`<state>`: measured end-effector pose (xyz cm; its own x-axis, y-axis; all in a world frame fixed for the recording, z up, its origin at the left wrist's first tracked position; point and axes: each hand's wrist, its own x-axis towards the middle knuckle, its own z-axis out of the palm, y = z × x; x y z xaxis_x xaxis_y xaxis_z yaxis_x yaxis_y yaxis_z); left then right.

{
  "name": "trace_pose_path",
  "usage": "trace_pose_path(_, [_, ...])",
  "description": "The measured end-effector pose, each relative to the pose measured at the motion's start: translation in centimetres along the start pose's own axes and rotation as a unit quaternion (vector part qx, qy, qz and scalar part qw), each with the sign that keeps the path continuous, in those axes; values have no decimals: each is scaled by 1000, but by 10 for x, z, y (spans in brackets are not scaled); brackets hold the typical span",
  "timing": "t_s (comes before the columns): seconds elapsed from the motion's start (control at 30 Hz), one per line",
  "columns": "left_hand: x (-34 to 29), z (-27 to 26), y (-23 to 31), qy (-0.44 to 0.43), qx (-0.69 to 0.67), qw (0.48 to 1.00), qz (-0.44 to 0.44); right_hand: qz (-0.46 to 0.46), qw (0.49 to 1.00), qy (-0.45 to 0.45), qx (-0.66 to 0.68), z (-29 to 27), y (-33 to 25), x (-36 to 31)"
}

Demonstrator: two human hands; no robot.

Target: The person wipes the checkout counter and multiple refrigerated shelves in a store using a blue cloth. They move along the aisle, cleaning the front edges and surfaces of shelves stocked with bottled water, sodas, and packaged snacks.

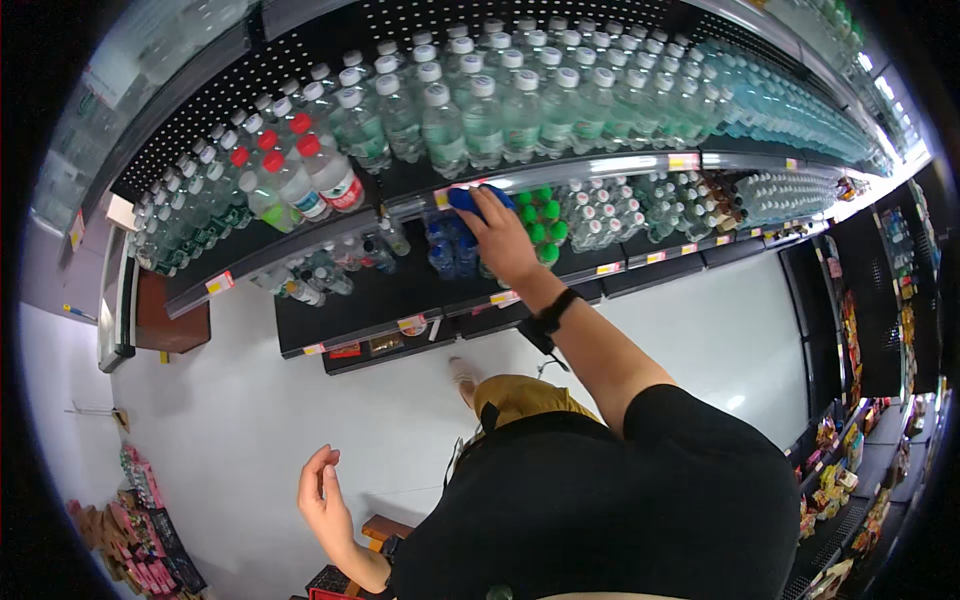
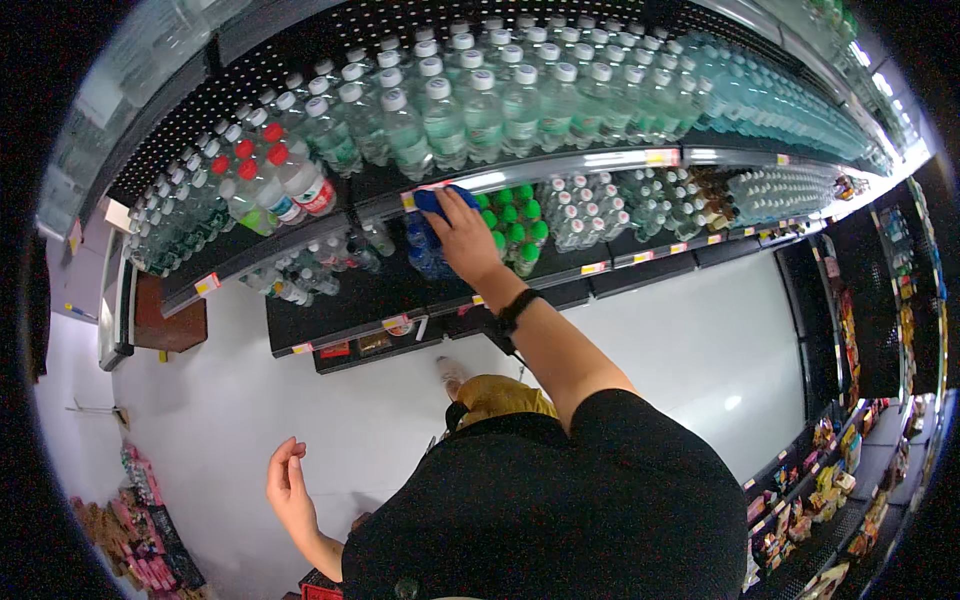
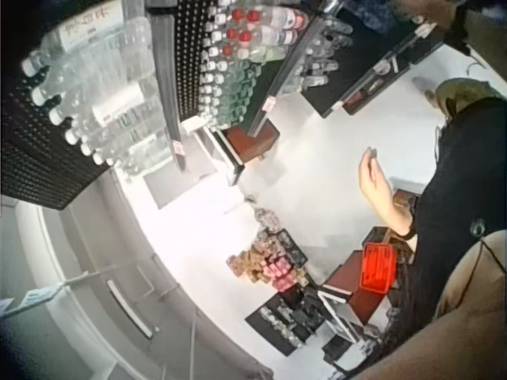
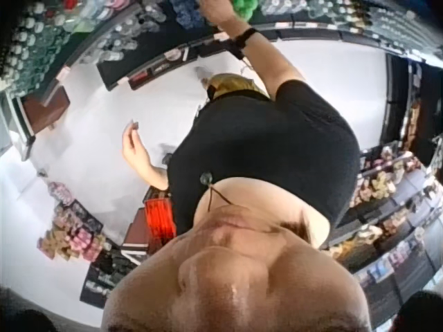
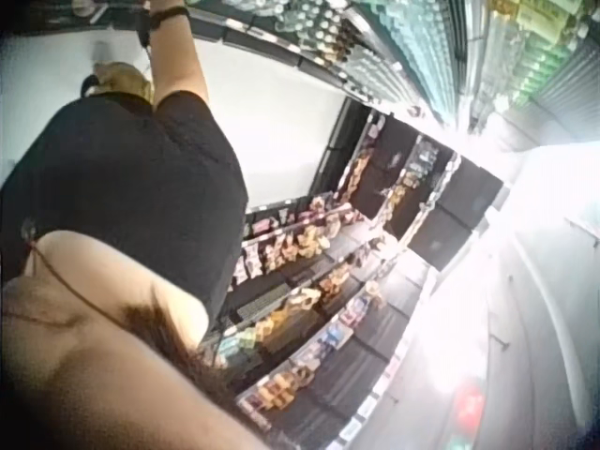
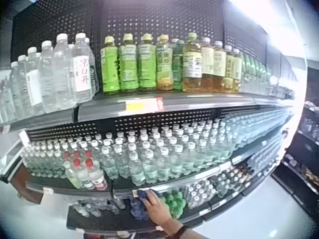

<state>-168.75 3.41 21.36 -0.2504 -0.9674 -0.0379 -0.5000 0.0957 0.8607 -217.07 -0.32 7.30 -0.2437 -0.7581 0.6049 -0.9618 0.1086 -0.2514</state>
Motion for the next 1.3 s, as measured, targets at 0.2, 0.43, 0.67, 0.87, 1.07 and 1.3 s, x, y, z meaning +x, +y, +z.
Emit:
trace_pose_path(0.2, [-61, 13, -6, -15, -29, 999, -32, -5, 999, -33, -1, -14, 7, -2])
trace_pose_path(0.43, [-70, 24, 12, 12, -8, 999, -28, 33, 997, -58, -43, -37, 44, -14])
trace_pose_path(0.67, [-45, 89, 52, -27, -20, 999, -12, 34, 996, -54, -59, -78, 111, -27])
trace_pose_path(0.87, [-13, 164, 98, -62, -12, 998, 15, 13, 998, -48, -36, -124, 183, -48])
trace_pose_path(1.07, [9, 236, 152, -116, 33, 992, 47, 50, 997, -59, -20, -180, 259, -75])
trace_pose_path(1.3, [25, 278, 177, -129, 43, 987, 83, 131, 990, 23, -56, -215, 322, -99])
